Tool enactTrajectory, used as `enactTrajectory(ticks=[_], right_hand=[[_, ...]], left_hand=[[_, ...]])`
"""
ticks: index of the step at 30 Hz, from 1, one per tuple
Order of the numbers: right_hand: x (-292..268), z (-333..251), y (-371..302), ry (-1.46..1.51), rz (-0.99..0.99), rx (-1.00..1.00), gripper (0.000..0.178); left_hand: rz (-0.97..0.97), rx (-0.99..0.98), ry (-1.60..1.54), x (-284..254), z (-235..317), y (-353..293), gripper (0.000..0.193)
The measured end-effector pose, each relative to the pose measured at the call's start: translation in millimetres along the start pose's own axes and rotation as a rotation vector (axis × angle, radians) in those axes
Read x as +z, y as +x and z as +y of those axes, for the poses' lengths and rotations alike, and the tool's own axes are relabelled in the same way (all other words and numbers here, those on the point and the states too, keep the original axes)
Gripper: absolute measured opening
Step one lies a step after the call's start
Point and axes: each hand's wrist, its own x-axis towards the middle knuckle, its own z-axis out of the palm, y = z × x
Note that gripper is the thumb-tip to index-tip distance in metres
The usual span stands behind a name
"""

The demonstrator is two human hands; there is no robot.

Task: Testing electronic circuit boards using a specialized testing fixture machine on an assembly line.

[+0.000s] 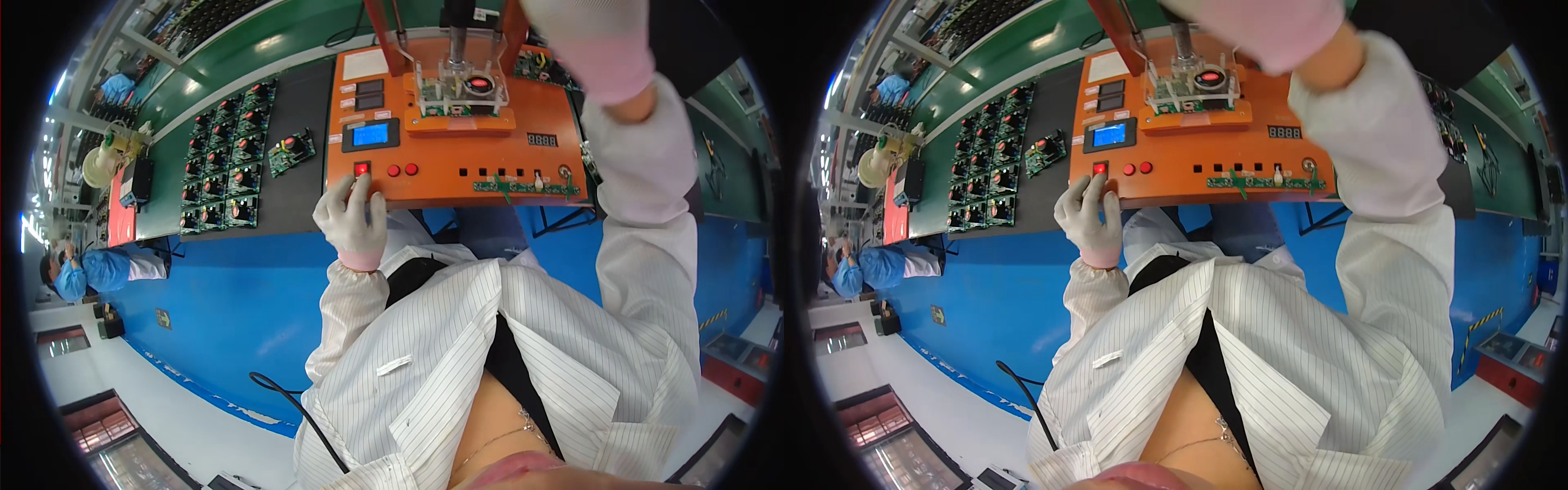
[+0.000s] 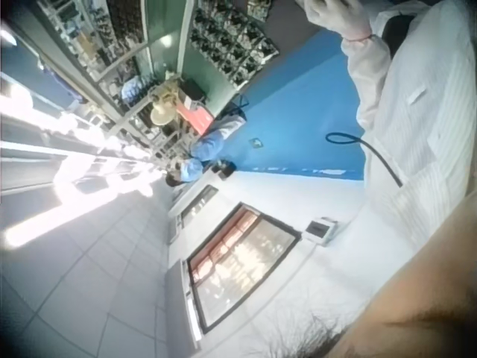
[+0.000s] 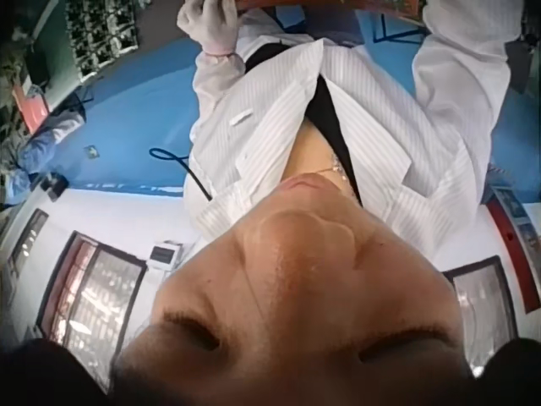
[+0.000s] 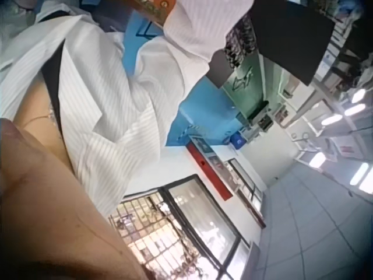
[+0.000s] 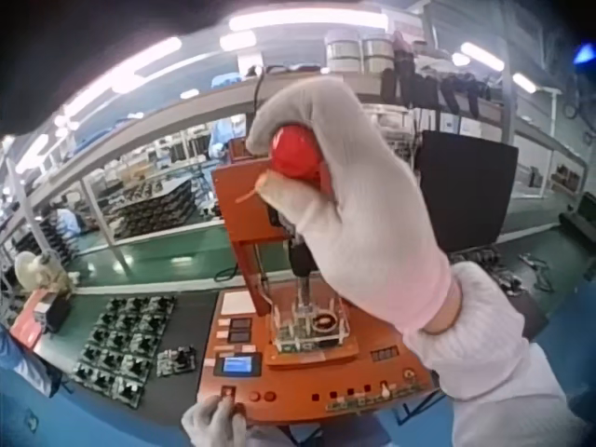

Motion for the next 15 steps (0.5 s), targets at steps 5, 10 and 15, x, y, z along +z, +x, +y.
enactTrajectory(ticks=[5, 10, 15], right_hand=[[30.0, -14.1, -51.5, 0.068, 0.123, 0.088, 0.050], [-14.7, -43.7, -57.0, -0.116, -0.213, 0.243, 0.070], [-21.7, -35.7, -124.0, -0.086, 0.027, 0.389, 0.033]], left_hand=[[-0.089, 0.140, -0.185, 11.5, 54.4, 14.3, 0.035], [-0.279, 0.294, -0.337, 30.2, 102.5, 27.0, 0.041], [-0.371, 0.334, -0.331, 42.8, 118.1, 27.6, 0.043]])
